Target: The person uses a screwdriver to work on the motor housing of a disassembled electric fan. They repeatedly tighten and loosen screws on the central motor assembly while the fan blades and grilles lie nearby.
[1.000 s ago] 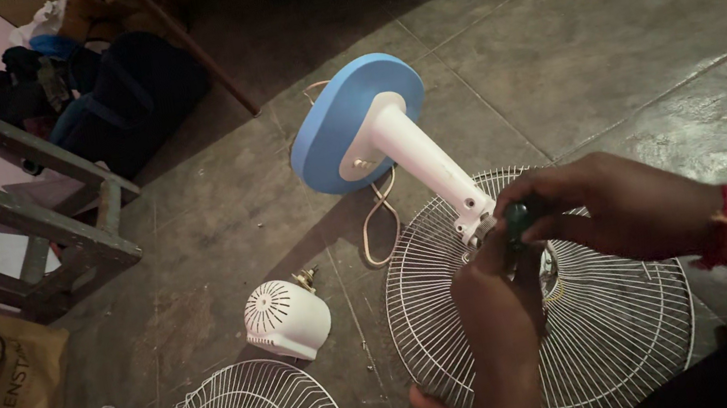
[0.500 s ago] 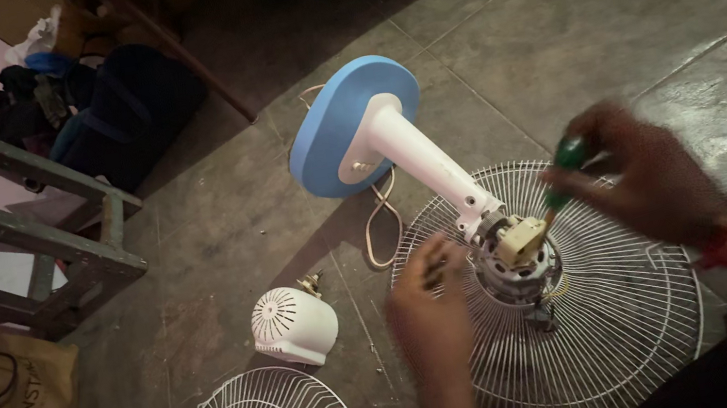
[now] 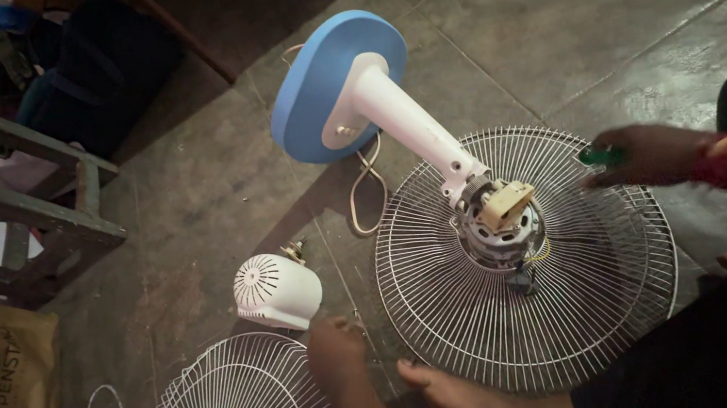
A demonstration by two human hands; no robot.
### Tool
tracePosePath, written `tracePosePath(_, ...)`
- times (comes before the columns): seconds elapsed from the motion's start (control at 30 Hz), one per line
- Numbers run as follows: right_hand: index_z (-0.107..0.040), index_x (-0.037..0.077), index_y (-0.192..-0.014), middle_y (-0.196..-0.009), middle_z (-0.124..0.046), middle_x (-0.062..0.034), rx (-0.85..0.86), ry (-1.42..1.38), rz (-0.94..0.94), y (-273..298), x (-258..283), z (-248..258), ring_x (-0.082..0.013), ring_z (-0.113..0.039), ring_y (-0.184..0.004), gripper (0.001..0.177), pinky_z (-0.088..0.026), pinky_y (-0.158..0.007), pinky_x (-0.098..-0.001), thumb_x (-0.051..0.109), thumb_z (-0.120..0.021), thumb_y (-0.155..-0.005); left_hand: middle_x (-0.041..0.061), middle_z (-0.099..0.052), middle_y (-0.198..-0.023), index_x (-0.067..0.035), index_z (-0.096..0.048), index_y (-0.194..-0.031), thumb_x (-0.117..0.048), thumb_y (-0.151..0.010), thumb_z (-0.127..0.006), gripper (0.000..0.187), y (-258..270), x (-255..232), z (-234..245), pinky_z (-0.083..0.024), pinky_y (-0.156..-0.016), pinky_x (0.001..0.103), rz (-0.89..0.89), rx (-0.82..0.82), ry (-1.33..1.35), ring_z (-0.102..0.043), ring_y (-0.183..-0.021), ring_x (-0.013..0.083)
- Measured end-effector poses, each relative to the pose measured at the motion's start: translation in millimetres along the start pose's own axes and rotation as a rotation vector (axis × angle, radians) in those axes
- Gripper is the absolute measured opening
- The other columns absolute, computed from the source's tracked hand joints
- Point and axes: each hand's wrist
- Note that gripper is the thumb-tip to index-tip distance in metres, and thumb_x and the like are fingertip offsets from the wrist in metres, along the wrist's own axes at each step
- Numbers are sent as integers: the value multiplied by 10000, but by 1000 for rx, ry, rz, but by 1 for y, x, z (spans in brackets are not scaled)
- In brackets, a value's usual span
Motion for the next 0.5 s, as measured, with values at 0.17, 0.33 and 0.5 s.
tracePosePath(0.17,-580,119,-1393,-1234,-767,-162,59,117,-88,-6,2,-33,-318,-737,-1186,863,-571,-1046,-409,573,-865,-717,158,-745,-1107,-142,-772,-1060,-319,-865,-736,265,-6,9,-12,-558,-926,490,-43,39,-211,-710,-1060,375)
tracePosePath(0.33,-516,107,-1432,-1255,-746,-158,28,120,-88,9,14,-34,-318,-725,-1188,874,-565,-1021,-423,526,-852,-742,162,-735,-1121,-118,-750,-1067,-315,-872,-737,277,-2,10,-20,-565,-924,494,-36,150,-317,-711,-1075,372)
tracePosePath(0.5,-502,99,-1437,-1313,-708,-147,11,160,-96,13,27,-31,-312,-697,-1218,839,-545,-1032,-427,482,-850,-777,172,-757,-1139,-113,-797,-1040,-238,-976,-600,242,-6,2,-24,-581,-927,495,20,136,-336,-729,-1093,368)
Point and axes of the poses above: each hand's wrist, its own y-axis away from the middle knuckle, its own z-axis out of the back of the hand, x = y × z
